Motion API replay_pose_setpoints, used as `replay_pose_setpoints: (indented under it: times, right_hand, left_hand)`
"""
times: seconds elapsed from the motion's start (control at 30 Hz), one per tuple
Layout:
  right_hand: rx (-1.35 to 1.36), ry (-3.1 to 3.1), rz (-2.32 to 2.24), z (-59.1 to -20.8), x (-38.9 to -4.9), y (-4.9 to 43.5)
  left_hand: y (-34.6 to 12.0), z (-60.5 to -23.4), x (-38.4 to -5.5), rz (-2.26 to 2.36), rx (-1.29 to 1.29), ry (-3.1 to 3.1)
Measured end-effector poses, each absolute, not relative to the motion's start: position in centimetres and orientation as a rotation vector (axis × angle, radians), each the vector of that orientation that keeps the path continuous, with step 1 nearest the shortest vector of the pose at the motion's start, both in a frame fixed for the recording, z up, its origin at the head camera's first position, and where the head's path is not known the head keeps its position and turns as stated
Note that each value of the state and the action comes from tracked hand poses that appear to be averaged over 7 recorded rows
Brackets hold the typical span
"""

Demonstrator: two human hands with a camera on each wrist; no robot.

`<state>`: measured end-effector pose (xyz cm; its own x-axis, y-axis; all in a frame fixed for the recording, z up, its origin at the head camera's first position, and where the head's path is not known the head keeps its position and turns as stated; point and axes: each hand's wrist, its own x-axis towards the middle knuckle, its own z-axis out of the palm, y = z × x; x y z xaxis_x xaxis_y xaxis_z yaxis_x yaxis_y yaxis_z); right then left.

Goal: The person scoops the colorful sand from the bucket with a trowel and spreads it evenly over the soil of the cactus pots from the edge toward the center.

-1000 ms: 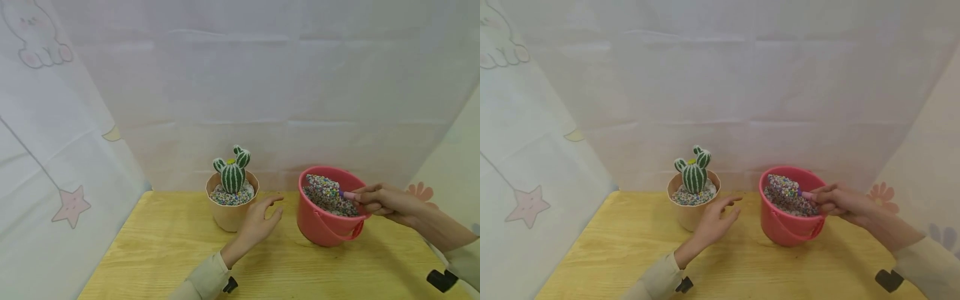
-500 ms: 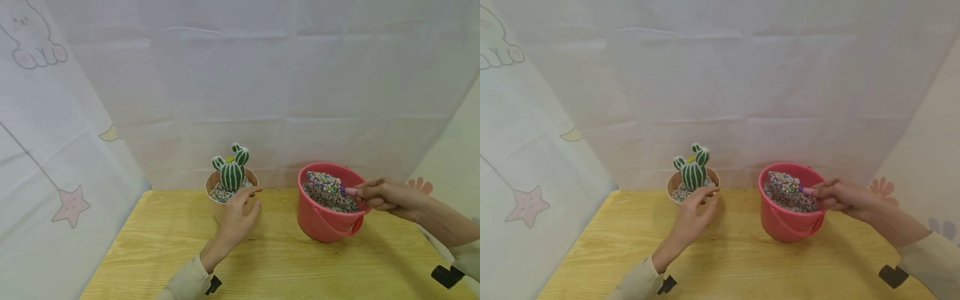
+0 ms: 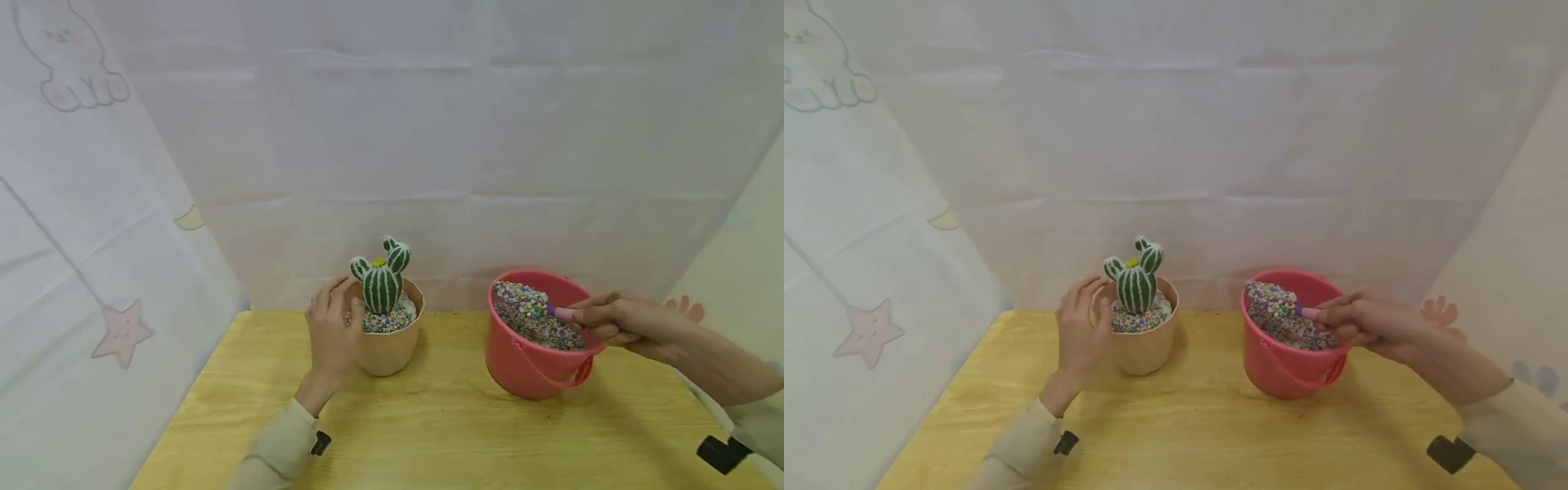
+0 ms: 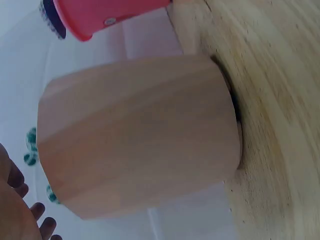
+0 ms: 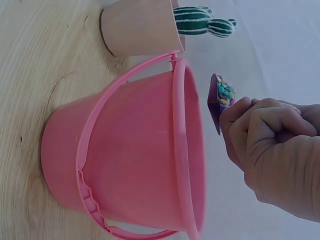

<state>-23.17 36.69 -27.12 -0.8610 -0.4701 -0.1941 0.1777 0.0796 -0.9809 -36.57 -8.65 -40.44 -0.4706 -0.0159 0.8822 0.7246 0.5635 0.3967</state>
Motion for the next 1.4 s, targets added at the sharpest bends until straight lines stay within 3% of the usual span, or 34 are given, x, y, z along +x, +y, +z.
replay_pose_setpoints:
  times: [0.3,0.83,1.4]
  right_hand:
    - [-0.248,1.972,-1.81,-27.0,-23.9,34.8]
    - [-0.231,2.042,-1.773,-27.3,-26.3,31.2]
    - [-0.047,2.122,-1.772,-27.7,-27.3,26.0]
  left_hand:
    - [-11.2,-42.4,-39.1,-1.289,-0.493,-2.104]
    - [-11.2,-45.6,-41.1,-1.975,-0.634,-2.208]
    - [-10.8,-45.0,-40.8,-1.914,-0.654,-2.135]
